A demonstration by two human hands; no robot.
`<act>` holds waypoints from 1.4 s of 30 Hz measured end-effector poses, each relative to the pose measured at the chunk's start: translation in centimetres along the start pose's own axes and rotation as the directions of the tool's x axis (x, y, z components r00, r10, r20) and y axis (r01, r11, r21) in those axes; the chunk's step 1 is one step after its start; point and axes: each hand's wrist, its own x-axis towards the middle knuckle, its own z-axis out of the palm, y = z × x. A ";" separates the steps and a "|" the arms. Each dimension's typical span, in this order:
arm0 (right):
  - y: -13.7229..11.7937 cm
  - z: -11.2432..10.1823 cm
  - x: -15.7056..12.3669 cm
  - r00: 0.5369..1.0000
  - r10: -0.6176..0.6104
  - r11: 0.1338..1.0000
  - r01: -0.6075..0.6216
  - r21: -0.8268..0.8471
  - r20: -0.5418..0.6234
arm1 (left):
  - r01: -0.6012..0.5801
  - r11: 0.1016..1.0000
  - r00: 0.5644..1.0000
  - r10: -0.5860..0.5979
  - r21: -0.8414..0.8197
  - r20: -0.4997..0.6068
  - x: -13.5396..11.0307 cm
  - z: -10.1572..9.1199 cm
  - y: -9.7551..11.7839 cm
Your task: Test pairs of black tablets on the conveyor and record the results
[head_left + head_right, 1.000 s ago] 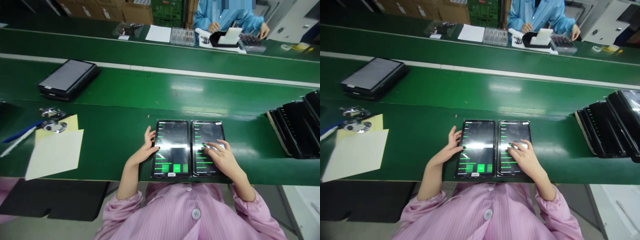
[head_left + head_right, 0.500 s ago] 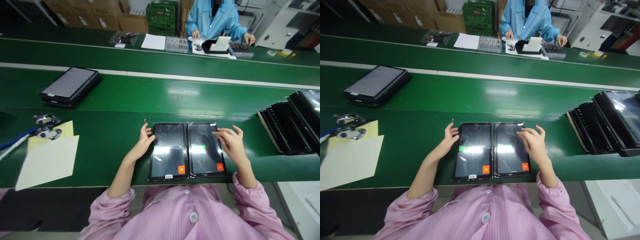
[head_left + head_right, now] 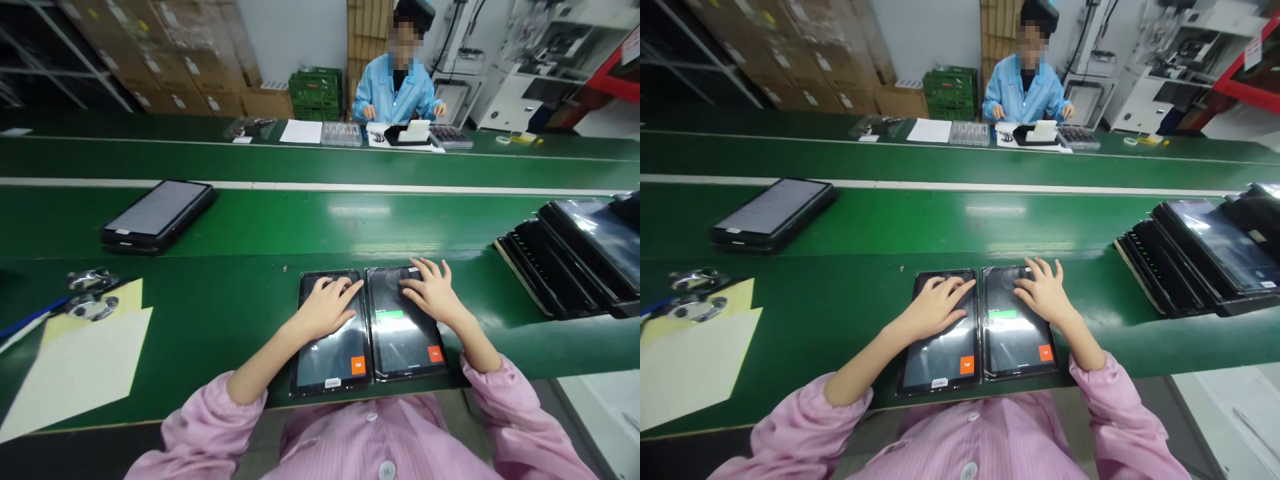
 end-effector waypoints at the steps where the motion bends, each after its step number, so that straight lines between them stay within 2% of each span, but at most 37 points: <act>1: 0.0 0.0 0.4 1.000 0.024 1.000 -0.024 -0.008 -0.006 | -0.002 1.000 1.000 0.002 0.007 -0.019 0.3 0.1 -0.1; 4: -0.1 0.1 1.0 0.998 0.062 0.998 -0.062 -0.014 0.008 | -0.025 1.000 1.000 0.025 -0.011 -0.011 0.9 0.3 -0.4; 8: 1.1 -0.1 -0.7 0.999 -0.032 0.997 0.030 0.064 0.029 | -0.103 0.991 0.994 0.106 -0.082 0.033 -0.7 0.0 -0.7; 10: 2.2 -0.1 -1.6 1.000 -0.006 0.993 0.008 0.115 -0.014 | -0.082 0.993 0.997 0.082 -0.082 -0.013 -1.7 -0.5 -1.0; 12: 3.1 0.1 -1.8 0.994 0.082 0.982 -0.068 0.174 -0.075 | -0.013 0.999 0.996 0.008 -0.048 -0.089 -1.9 -0.8 -1.6; 14: 3.7 0.6 -1.3 0.983 0.149 0.964 -0.121 0.235 -0.103 | 0.055 0.998 0.986 -0.056 -0.012 -0.159 -1.4 -1.0 -2.2; 16: 3.8 1.0 -0.5 0.982 0.165 0.955 -0.136 0.264 -0.093 | 0.083 0.997 0.980 -0.080 0.007 -0.183 -0.5 -0.9 -2.8; 21: 3.2 1.2 0.3 0.987 0.155 0.970 -0.144 0.197 -0.038 | 0.042 0.999 0.988 -0.040 0.008 -0.149 1.2 -1.3 -3.4; 23: 3.3 0.9 0.5 0.981 0.180 0.957 -0.159 0.244 -0.070 | 0.046 0.998 0.988 -0.051 -0.038 -0.146 2.0 -2.1 -3.6; 25: 3.7 0.5 1.2 0.970 0.234 0.914 -0.195 0.355 -0.071 | 0.088 0.990 0.993 -0.096 -0.107 -0.075 3.2 -3.1 -3.8; 28: 4.4 0.1 3.2 0.946 0.296 0.837 -0.322 0.443 0.129 | 0.148 0.975 0.985 -0.131 -0.168 0.110 5.5 -4.2 -3.8; 31: 4.8 0.2 5.2 0.894 0.300 0.812 -0.422 0.403 0.333 | 0.138 0.978 0.965 -0.097 -0.159 0.243 7.6 -4.6 -3.6; 36: 5.1 -0.1 6.7 0.817 0.309 0.782 -0.510 0.359 0.486 | 0.082 0.993 0.917 -0.043 -0.081 0.396 9.4 -5.1 -3.0; 42: 5.1 -1.2 7.8 0.744 0.297 0.713 -0.590 0.380 0.598 | -0.024 0.999 0.886 0.041 -0.043 0.463 9.2 -6.4 -3.2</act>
